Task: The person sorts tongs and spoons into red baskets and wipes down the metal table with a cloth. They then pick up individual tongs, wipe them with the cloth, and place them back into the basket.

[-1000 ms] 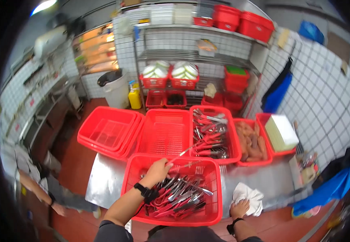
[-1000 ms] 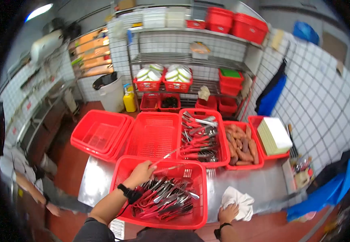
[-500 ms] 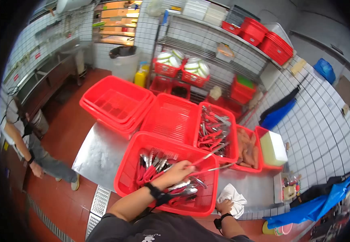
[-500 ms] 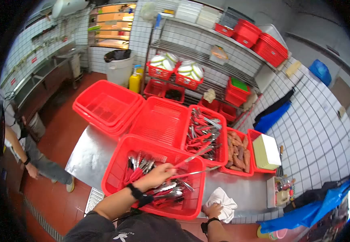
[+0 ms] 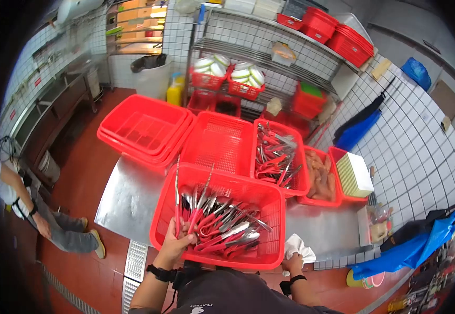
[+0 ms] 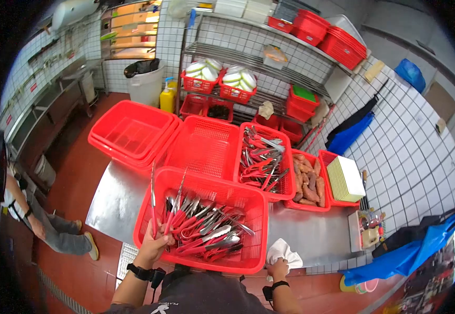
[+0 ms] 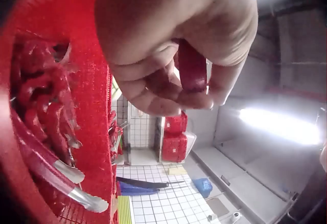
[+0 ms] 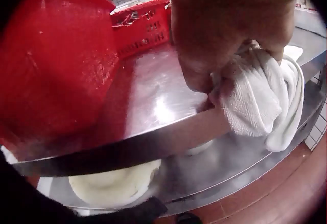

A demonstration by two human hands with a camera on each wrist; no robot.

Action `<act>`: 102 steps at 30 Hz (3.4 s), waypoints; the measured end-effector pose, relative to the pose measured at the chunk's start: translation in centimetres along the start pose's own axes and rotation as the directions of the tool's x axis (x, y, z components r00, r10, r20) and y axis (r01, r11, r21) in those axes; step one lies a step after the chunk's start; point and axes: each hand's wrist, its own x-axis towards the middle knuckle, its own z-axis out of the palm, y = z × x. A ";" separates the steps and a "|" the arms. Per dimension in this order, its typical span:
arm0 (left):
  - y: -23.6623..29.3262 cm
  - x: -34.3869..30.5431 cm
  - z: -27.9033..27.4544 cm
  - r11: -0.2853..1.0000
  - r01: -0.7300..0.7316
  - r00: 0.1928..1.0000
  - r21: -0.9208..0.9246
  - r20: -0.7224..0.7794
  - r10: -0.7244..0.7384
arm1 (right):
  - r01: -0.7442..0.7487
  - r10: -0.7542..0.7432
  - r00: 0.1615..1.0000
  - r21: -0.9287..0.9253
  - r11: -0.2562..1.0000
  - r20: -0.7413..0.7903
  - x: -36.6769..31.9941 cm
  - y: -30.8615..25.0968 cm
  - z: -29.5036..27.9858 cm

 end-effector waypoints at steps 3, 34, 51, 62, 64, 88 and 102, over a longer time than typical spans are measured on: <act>-0.4 -0.8 1.2 0.964 -0.229 0.973 0.133 -0.006 0.232 | -0.150 -0.209 0.907 0.745 0.650 0.365 7.5 4.6 -0.6; 0.8 -1.9 11.3 0.254 -0.494 0.685 0.831 0.553 -0.475 | 0.278 -0.546 0.738 0.916 -0.289 -0.397 -12.1 -12.1 -19.8; -8.4 0.6 8.0 0.223 -0.506 0.783 0.834 0.552 -0.287 | -0.224 -0.759 0.650 0.960 -0.167 0.020 -13.3 -15.5 -14.8; -4.7 -0.9 7.6 0.256 -0.295 0.758 0.921 0.388 -0.523 | -0.208 -0.626 0.776 0.904 -0.373 -0.080 -10.3 -11.5 -15.9; -3.2 -1.5 6.4 0.213 -0.315 0.735 0.925 0.380 -0.562 | -0.170 -0.505 0.851 0.834 -0.525 -0.145 -9.7 -10.4 -18.1; -5.0 0.0 7.6 0.317 -0.288 0.717 0.904 0.423 -0.555 | -0.154 -0.736 0.676 0.970 -0.186 -0.034 -15.1 -13.8 -18.0; -2.7 0.4 6.3 0.177 -0.394 0.786 0.902 0.430 -0.443 | 0.015 -0.322 0.933 0.911 -0.412 -0.161 -9.5 -10.1 -18.5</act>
